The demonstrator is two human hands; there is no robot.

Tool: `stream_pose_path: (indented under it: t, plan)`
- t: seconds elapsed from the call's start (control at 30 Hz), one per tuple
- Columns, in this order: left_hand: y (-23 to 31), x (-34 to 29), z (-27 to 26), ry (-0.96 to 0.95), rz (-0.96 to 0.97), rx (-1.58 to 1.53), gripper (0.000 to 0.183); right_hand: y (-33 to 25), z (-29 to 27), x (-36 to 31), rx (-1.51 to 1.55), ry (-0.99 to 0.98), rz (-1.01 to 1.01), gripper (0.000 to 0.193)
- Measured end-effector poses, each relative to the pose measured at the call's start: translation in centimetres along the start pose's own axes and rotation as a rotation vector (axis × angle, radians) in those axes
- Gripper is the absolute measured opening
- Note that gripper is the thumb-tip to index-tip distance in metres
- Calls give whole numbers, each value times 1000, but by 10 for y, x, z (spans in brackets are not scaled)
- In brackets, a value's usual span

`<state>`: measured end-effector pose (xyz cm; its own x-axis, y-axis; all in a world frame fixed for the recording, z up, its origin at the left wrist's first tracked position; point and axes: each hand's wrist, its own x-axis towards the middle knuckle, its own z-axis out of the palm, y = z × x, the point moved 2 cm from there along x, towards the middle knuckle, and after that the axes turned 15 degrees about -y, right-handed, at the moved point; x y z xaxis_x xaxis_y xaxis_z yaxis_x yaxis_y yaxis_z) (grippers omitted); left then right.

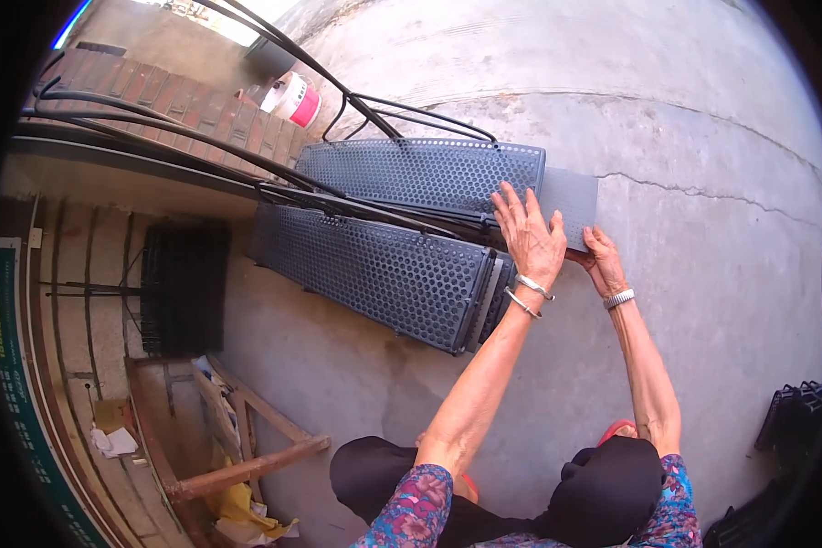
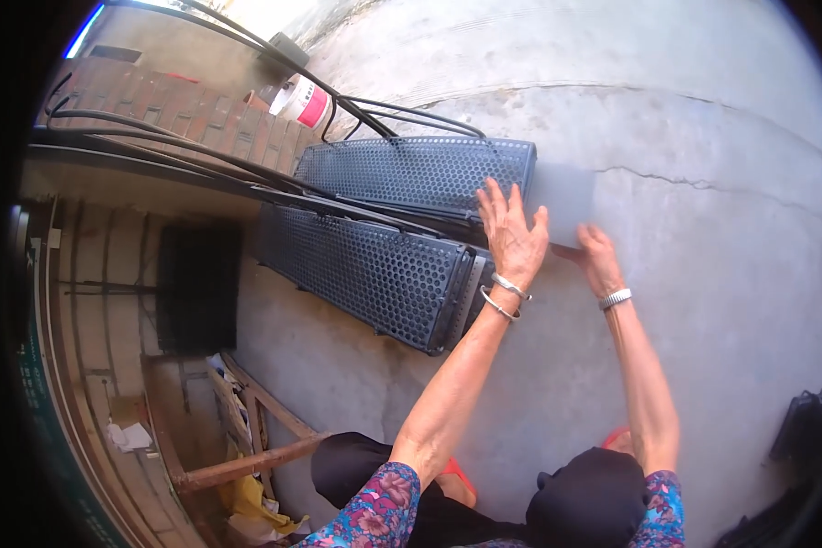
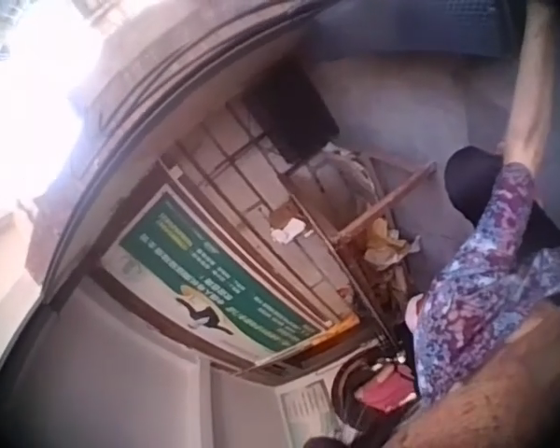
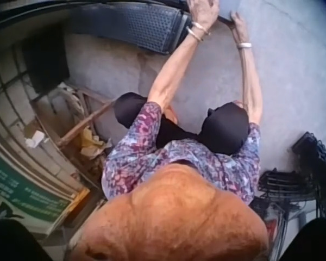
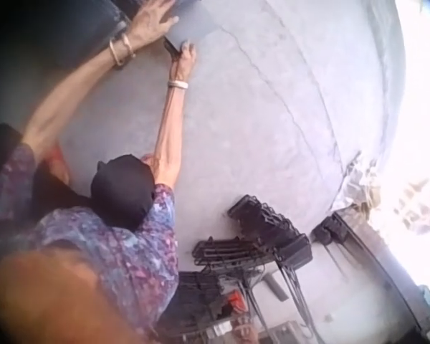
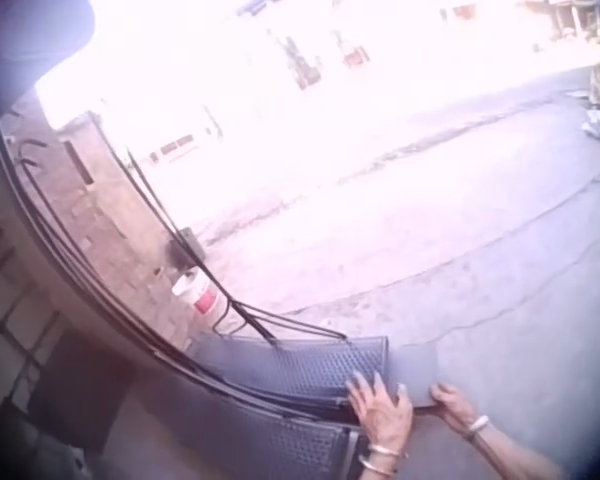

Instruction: The recorder moves metal mesh panels and a frame outside to a storage stack, then goes inside to pour a drink.

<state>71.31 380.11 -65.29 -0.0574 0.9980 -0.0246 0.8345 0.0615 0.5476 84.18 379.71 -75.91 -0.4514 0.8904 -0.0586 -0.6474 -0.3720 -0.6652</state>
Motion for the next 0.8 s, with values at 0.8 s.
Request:
stream_pose_path:
  t: [0.8]
  plan:
    - [-5, -4, 4, -41, 64, 32, 48, -5, 7, 6, -84, 8, -33, 35]
